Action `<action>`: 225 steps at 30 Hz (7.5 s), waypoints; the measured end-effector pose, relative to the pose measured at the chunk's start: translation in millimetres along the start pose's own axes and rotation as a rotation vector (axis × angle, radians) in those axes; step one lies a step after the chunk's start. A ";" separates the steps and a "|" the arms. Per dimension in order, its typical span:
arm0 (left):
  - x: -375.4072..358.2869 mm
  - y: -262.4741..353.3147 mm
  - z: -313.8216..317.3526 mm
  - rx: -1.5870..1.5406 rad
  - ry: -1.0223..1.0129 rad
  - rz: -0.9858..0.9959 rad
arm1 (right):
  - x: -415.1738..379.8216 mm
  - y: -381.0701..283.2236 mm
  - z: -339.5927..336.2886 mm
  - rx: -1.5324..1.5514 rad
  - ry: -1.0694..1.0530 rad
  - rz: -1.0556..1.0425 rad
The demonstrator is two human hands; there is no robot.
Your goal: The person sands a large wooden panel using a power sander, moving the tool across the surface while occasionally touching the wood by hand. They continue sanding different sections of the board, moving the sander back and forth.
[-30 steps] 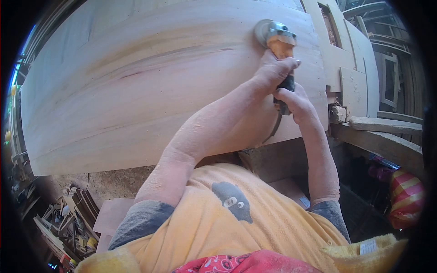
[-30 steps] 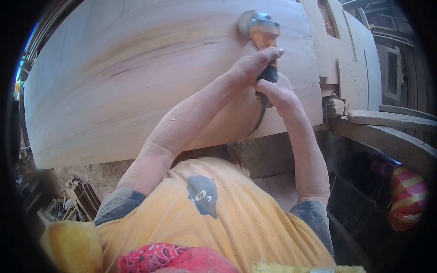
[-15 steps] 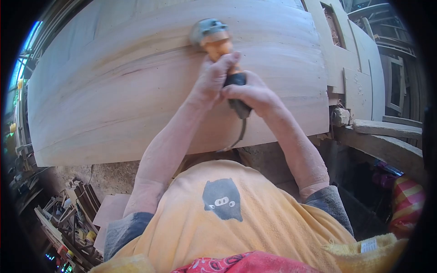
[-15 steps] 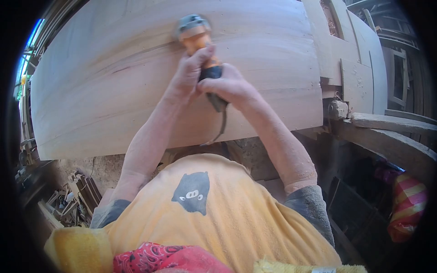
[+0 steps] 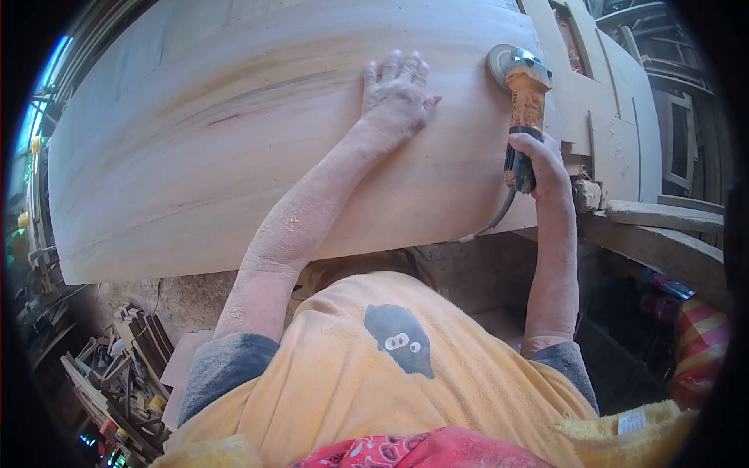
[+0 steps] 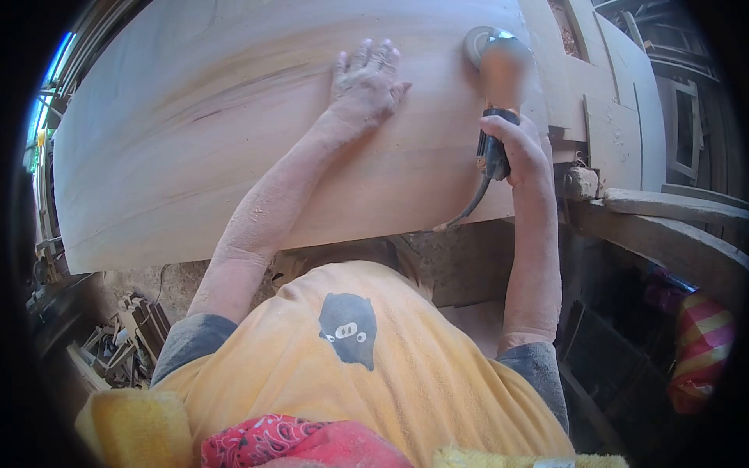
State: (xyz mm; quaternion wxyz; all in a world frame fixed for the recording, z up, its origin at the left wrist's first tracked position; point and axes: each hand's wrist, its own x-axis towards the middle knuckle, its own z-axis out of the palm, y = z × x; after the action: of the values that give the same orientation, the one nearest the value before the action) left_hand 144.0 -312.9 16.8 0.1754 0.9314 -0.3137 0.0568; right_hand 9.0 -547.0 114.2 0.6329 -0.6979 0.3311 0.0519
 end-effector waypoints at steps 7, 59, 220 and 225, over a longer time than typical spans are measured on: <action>-18.8 -19.3 -21.4 0.030 0.086 -0.029 | 6.2 -2.6 29.1 -0.038 -0.142 -0.010; 5.4 124.7 -22.7 -1.689 -0.304 -0.599 | -38.7 -15.7 21.0 -0.145 -0.220 0.205; -275.5 -495.5 -258.7 -1.810 0.609 -1.071 | -84.7 -64.9 731.7 -0.340 -0.989 -0.178; -207.7 -401.8 -205.2 -1.952 0.498 -0.947 | -61.9 -52.9 603.9 -0.286 -0.855 -0.243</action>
State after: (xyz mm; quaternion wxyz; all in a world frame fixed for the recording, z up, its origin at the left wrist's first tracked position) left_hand 222.2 176.7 46.2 0.8948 0.3821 0.2075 -0.1017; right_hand 198.2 30.8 72.6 0.6113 -0.7281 -0.0541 0.3054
